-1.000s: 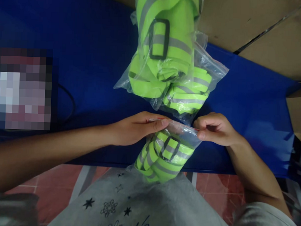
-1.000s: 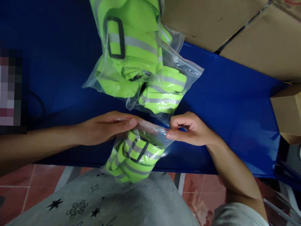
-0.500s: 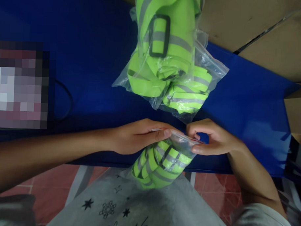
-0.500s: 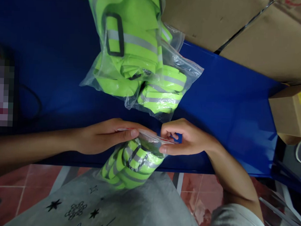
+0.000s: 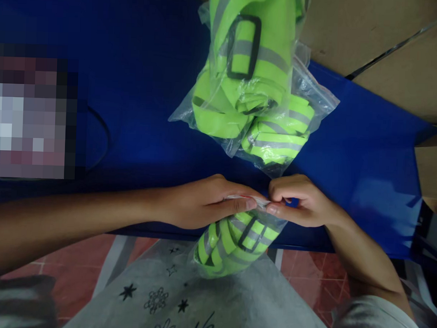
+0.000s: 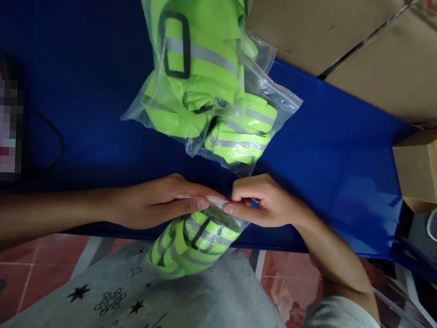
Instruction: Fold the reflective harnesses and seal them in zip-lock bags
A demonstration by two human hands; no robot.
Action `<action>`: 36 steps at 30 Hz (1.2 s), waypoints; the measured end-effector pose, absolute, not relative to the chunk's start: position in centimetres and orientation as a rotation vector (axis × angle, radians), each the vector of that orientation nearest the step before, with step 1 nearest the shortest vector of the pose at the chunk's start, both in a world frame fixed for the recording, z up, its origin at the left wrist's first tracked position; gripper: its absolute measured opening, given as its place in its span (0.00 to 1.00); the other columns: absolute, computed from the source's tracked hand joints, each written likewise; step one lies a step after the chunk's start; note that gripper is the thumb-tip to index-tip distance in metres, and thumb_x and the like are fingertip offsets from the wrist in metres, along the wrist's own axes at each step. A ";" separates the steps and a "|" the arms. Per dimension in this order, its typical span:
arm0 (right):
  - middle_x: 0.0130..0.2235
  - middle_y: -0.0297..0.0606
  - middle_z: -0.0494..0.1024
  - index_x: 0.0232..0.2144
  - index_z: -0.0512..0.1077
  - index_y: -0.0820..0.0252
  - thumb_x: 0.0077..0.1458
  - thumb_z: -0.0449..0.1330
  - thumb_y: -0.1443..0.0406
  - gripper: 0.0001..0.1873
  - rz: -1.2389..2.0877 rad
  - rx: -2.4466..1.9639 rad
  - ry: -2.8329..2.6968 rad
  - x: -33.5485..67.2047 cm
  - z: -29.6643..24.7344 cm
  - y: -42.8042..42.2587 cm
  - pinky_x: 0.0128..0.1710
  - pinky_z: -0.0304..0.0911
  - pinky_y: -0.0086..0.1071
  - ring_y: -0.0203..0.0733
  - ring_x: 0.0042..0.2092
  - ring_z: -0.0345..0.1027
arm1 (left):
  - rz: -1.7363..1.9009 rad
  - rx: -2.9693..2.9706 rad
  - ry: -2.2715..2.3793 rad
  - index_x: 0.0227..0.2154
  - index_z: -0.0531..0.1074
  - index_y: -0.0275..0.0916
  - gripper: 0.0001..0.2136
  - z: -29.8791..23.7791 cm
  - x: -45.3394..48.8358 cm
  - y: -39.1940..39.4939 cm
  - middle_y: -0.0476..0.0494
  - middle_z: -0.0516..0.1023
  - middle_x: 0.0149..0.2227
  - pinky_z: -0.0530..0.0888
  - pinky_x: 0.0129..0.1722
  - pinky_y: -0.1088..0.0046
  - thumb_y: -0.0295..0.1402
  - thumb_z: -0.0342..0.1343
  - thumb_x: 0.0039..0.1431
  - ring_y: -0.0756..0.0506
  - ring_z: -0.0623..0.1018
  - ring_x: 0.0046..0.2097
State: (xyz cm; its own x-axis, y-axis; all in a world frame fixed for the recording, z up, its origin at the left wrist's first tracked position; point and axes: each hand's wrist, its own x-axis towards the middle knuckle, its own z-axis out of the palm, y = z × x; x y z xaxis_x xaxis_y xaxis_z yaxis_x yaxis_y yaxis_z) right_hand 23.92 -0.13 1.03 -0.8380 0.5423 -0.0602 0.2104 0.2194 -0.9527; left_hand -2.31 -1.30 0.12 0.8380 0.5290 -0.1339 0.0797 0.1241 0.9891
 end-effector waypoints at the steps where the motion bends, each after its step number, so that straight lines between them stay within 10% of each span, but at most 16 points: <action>1: 0.26 0.28 0.65 0.27 0.67 0.62 0.63 0.63 0.68 0.12 1.640 -0.710 -2.206 23.8 1.0 -0.2 0.29 0.51 0.24 0.25 0.28 0.57 | 0.356 1.423 0.530 0.54 0.78 0.38 0.16 0.1 -2.3 -1.3 0.48 0.82 0.35 0.69 0.31 0.81 0.34 0.48 0.73 0.53 0.77 0.32; 6: 0.24 0.27 0.60 0.24 0.63 0.61 0.64 0.62 0.68 0.17 1.708 -0.674 -2.168 24.0 0.9 -0.1 0.27 0.49 0.25 0.25 0.26 0.53 | 0.333 1.269 0.545 0.46 0.79 0.35 0.15 0.3 -2.2 -0.8 0.55 0.65 0.22 0.58 0.21 0.79 0.38 0.50 0.72 0.54 0.60 0.23; 17: 0.24 0.26 0.66 0.28 0.66 0.61 0.55 0.71 0.66 0.16 1.683 -0.756 -2.121 24.0 0.6 -0.1 0.27 0.51 0.23 0.25 0.26 0.57 | 0.340 1.402 0.614 0.31 0.76 0.35 0.19 0.1 -2.4 -0.8 0.56 0.58 0.21 0.60 0.25 0.78 0.39 0.46 0.73 0.54 0.59 0.23; 25: 0.23 0.25 0.62 0.24 0.62 0.60 0.56 0.69 0.69 0.18 1.917 -0.721 -1.962 24.8 0.4 -0.1 0.26 0.50 0.25 0.27 0.25 0.54 | 0.470 1.249 0.652 0.47 0.79 0.36 0.10 0.0 -2.0 -1.6 0.47 0.82 0.35 0.71 0.30 0.81 0.34 0.56 0.69 0.53 0.77 0.33; 36: 0.23 0.26 0.59 0.24 0.57 0.59 0.59 0.66 0.65 0.21 2.007 -0.743 -1.894 25.3 0.5 0.4 0.27 0.49 0.27 0.27 0.26 0.52 | 0.691 1.094 0.776 0.39 0.76 0.35 0.06 -0.3 -1.7 -2.5 0.46 0.80 0.36 0.77 0.36 0.82 0.32 0.63 0.64 0.53 0.79 0.37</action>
